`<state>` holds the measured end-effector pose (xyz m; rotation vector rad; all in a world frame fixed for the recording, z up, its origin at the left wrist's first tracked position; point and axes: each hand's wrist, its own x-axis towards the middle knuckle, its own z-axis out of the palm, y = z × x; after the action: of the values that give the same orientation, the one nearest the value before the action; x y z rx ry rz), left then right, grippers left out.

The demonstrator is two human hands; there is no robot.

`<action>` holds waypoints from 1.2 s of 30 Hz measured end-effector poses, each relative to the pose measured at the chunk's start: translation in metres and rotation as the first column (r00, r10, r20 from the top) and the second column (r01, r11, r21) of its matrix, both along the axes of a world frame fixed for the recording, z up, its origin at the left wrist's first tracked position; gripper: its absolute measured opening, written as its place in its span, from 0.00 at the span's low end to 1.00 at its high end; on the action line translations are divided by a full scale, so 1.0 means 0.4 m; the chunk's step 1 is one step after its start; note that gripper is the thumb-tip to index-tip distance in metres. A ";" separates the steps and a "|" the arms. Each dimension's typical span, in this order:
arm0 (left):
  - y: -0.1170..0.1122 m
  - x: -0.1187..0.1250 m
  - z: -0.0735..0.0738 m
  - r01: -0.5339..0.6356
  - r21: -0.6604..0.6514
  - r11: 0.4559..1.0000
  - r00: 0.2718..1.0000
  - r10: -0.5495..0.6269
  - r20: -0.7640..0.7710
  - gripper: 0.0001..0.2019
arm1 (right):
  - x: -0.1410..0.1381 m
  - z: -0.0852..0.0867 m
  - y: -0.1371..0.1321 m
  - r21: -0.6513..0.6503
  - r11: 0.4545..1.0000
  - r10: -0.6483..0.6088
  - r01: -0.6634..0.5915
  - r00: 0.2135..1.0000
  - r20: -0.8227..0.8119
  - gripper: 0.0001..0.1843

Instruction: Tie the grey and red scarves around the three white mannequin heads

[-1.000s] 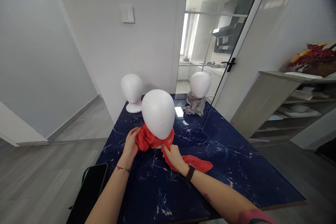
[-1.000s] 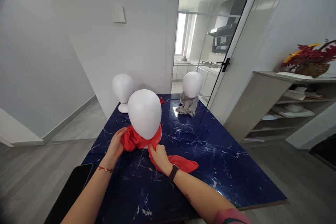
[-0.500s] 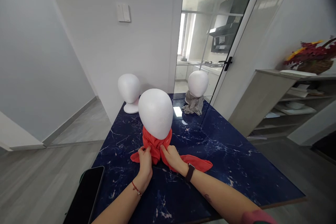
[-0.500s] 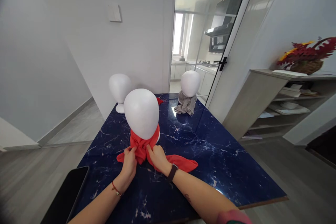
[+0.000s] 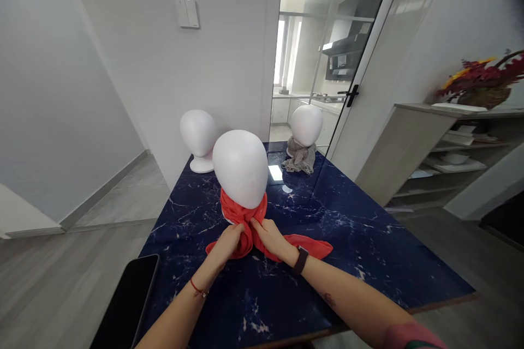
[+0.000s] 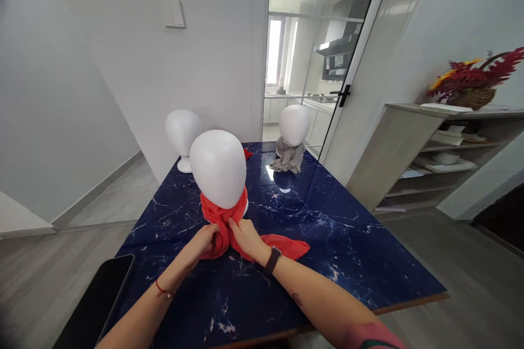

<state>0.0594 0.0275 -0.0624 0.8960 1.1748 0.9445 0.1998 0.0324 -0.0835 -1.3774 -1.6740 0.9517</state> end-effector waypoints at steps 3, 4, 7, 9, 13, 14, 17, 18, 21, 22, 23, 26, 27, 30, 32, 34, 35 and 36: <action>-0.002 -0.028 0.034 0.147 -0.021 0.989 0.986 -0.148 -0.077 0.11 | 0.010 0.014 -0.007 -0.017 0.999 0.040 -0.039 0.999 0.037 0.21; -0.006 -0.034 0.043 0.179 -0.028 0.983 0.979 -0.181 -0.092 0.11 | 0.014 0.019 -0.009 0.008 0.999 0.047 -0.048 0.995 0.088 0.20; -0.018 -0.042 0.063 0.241 -0.075 0.968 0.962 -0.248 -0.117 0.09 | 0.027 0.035 -0.013 0.135 0.988 0.033 -0.071 0.963 0.266 0.16; -0.024 -0.038 0.073 0.278 -0.138 0.951 0.957 -0.286 -0.042 0.07 | 0.035 0.043 -0.012 0.119 0.990 0.031 -0.070 0.952 0.304 0.15; -0.029 -0.027 0.094 0.357 -0.245 0.902 0.913 -0.281 0.296 0.04 | 0.040 0.046 -0.006 -0.106 0.993 0.063 -0.055 0.995 0.071 0.12; -0.029 -0.026 0.098 0.365 -0.259 0.894 0.902 -0.271 0.337 0.04 | 0.040 0.046 -0.006 -0.170 0.981 0.082 -0.089 0.995 -0.047 0.10; -0.030 -0.026 0.103 0.396 -0.289 0.871 0.900 -0.307 0.309 0.05 | 0.035 0.049 -0.008 -0.356 0.892 0.099 -0.279 0.888 -0.449 0.05; -0.030 -0.026 0.101 0.400 -0.288 0.870 0.907 -0.331 0.261 0.07 | 0.035 0.052 -0.009 -0.404 0.852 0.068 -0.333 0.835 -0.545 0.04; -0.030 -0.022 0.084 0.408 -0.247 0.879 0.913 -0.399 0.088 0.13 | 0.036 0.061 -0.011 -0.504 0.770 -0.062 -0.392 0.739 -0.670 0.05; -0.029 -0.020 0.075 0.407 -0.216 0.887 0.910 -0.416 0.008 0.14 | 0.038 0.064 -0.011 -0.519 0.757 -0.089 -0.398 0.723 -0.685 0.06; -0.028 -0.016 0.065 0.411 -0.176 0.895 0.899 -0.429 -0.084 0.15 | 0.040 0.066 -0.012 -0.522 0.750 -0.098 -0.407 0.712 -0.696 0.09; -0.027 -0.008 0.040 0.454 -0.025 0.891 0.832 -0.434 -0.346 0.21 | 0.043 0.067 -0.018 -0.456 0.752 0.001 -0.476 0.692 -0.722 0.17; -0.027 -0.008 0.036 0.478 0.014 0.878 0.808 -0.433 -0.400 0.21 | 0.042 0.065 -0.020 -0.421 0.761 0.048 -0.494 0.690 -0.722 0.18; -0.030 -0.015 0.047 0.611 0.067 0.789 0.715 -0.514 -0.473 0.20 | 0.038 0.059 -0.025 -0.348 0.797 0.115 -0.494 0.689 -0.716 0.21; -0.029 -0.027 0.067 0.701 0.072 0.709 0.636 -0.576 -0.513 0.18 | 0.036 0.059 -0.023 -0.340 0.805 0.109 -0.486 0.685 -0.720 0.21; -0.024 -0.040 0.086 0.745 0.072 0.663 0.595 -0.613 -0.520 0.16 | 0.036 0.064 -0.020 -0.334 0.795 0.109 -0.505 0.662 -0.741 0.20; -0.021 -0.047 0.092 0.753 0.073 0.654 0.594 -0.627 -0.504 0.15 | 0.037 0.067 -0.018 -0.333 0.788 0.109 -0.518 0.650 -0.753 0.19; -0.017 -0.052 0.097 0.753 0.077 0.653 0.604 -0.640 -0.475 0.14 | 0.038 0.070 -0.017 -0.337 0.781 0.103 -0.526 0.641 -0.761 0.19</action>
<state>0.0385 0.0208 -0.0238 1.6986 0.8877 0.2416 0.2148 0.0255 -0.0555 -0.7920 -1.0725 2.0032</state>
